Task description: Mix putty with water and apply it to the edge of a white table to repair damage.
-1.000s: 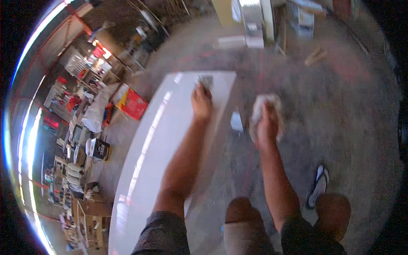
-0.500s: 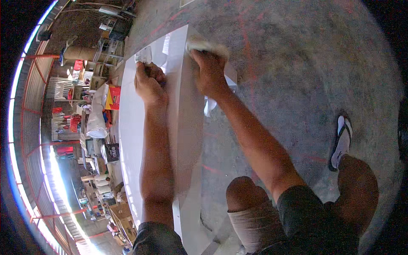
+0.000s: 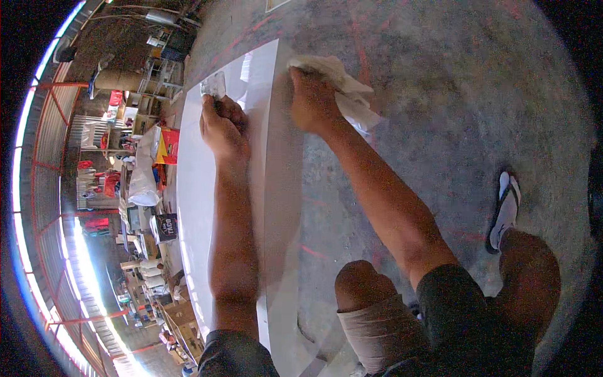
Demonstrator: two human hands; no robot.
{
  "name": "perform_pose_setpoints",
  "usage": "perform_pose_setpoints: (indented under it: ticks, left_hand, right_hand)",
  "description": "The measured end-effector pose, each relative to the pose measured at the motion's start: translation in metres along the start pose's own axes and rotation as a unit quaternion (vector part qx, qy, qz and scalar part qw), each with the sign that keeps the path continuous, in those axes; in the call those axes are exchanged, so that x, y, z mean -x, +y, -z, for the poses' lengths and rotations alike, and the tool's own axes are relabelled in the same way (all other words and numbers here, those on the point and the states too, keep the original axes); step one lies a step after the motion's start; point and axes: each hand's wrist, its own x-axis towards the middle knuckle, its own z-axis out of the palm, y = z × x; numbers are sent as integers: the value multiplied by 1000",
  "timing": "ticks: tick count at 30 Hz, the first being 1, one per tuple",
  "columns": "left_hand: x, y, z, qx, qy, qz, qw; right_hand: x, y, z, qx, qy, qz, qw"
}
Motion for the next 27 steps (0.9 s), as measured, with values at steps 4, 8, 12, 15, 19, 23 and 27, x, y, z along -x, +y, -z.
perform_pose_setpoints:
  ticks: [4, 8, 12, 15, 19, 23, 27]
  left_hand:
    - [-2, 0, 5, 4, -26, 3, 1000]
    - [-1, 0, 4, -8, -19, 2, 1000]
    - [0, 1, -1, -12, 22, 5, 1000]
    - [2, 1, -1, -24, 15, 7, 1000]
    - [1, 5, 1, -13, -29, 16, 999]
    - [3, 5, -1, -20, -31, 13, 999]
    - [1, 3, -4, -33, 18, 13, 999]
  right_hand:
    - [1, -4, 3, 9, 71, 91, 993]
    - [-2, -1, 4, -9, 35, 37, 999]
    - [1, -1, 1, -23, 34, 82, 996]
    - [1, -3, 5, -62, 48, 49, 996]
    - [8, -11, 16, -12, -100, -63, 993]
    - [27, -13, 2, 16, -6, -17, 1000]
    - [13, 23, -11, 55, -10, -67, 996]
